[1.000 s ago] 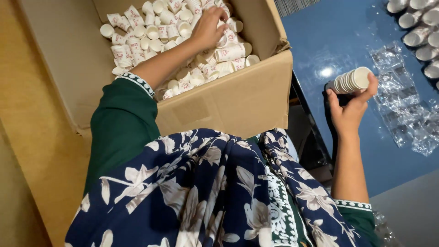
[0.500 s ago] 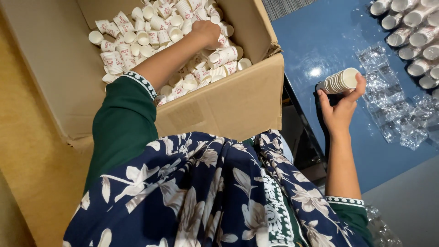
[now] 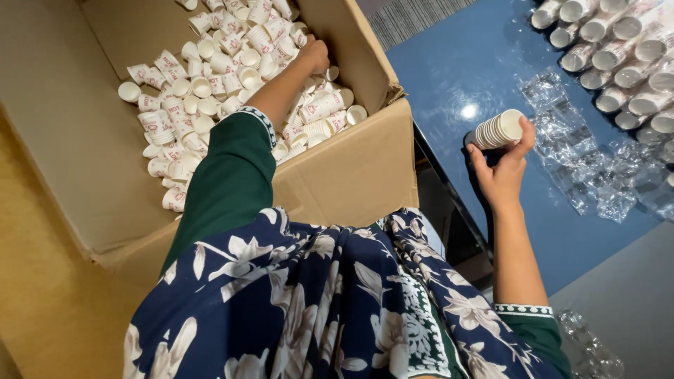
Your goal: Picking up small paper cups from a cardboard box and stacking them on a table.
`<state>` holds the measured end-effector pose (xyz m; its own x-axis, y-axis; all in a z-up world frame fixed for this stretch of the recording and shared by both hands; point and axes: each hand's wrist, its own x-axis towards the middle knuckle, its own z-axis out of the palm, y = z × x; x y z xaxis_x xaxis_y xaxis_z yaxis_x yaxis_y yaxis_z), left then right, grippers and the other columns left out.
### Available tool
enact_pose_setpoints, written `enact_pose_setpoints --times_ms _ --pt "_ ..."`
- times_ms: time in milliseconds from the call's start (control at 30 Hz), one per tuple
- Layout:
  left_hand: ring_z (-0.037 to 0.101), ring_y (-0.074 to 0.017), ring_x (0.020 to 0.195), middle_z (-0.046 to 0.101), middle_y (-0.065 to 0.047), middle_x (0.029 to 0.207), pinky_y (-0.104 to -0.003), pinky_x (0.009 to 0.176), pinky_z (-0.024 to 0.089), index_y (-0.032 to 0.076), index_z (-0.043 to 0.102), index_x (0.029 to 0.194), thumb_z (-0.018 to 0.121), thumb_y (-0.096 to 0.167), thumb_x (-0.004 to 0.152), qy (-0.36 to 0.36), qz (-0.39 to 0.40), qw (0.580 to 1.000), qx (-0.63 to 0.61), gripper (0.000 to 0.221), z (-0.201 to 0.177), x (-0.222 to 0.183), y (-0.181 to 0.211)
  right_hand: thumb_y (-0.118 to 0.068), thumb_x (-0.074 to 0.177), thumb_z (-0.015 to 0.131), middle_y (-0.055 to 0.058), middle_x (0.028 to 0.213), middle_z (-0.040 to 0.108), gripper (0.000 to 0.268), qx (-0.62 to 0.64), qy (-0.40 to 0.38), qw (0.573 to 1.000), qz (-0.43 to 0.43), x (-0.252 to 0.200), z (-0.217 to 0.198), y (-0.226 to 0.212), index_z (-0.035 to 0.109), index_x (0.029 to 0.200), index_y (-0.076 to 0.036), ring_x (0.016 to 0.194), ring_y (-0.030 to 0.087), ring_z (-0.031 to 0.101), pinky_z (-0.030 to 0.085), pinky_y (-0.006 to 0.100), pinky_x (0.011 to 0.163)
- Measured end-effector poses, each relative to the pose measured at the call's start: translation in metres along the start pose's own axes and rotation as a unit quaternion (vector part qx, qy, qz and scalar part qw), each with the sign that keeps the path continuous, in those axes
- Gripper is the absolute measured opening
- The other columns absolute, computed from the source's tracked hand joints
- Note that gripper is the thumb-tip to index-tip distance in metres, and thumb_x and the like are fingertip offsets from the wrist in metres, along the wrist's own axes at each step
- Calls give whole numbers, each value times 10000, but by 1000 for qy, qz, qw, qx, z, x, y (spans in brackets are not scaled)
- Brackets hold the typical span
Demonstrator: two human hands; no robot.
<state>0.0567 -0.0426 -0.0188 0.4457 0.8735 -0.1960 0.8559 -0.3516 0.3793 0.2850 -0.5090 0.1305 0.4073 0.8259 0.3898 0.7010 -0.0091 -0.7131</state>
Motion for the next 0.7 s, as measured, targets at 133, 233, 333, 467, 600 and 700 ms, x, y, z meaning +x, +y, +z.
enact_pose_setpoints --times_ms 133,233,333,467,600,700 --pt "635 -379 1121 613 -303 1230 -383 954 520 -106 671 1033 872 225 796 -125 80 989 20 454 7 15 -20 -28 1049 796 204 1215 701 914 -1 4 1000 -26 1 1 3 62 1570 -186 1096 281 748 590 391 1001" --pt "671 -423 1075 692 -302 1143 -454 879 547 -83 690 1027 790 222 902 -104 124 986 29 345 7 7 -20 -26 1051 794 209 1223 701 915 1 4 1000 -27 1 -1 1 58 1572 -185 1107 291 747 592 403 1009" --pt "714 -385 1035 732 -240 1072 -433 874 551 -4 740 997 803 240 884 -115 127 985 17 276 -23 -24 -4 -31 1058 790 209 1226 703 900 -2 2 1000 -26 0 1 2 64 1566 -189 1170 305 751 607 410 1019" --pt "694 -348 977 737 -152 993 -524 902 493 76 754 880 904 301 759 -46 88 994 44 297 -56 -59 18 -38 1052 786 211 1221 698 897 7 4 1000 -30 1 1 2 64 1562 -190 1116 300 754 614 408 989" --pt "694 -335 926 749 -129 877 -575 917 435 112 749 760 948 315 691 -11 134 985 111 293 -72 -68 20 -38 1025 797 217 1268 696 929 -1 12 999 -50 2 2 0 85 1599 -196 1118 316 751 613 399 932" --pt "699 -342 880 730 -137 854 -548 883 421 108 740 735 983 365 609 16 144 979 145 376 -93 -87 23 -42 1045 790 208 1279 702 886 6 8 999 -50 2 1 0 85 1563 -185 1130 309 759 619 391 947"
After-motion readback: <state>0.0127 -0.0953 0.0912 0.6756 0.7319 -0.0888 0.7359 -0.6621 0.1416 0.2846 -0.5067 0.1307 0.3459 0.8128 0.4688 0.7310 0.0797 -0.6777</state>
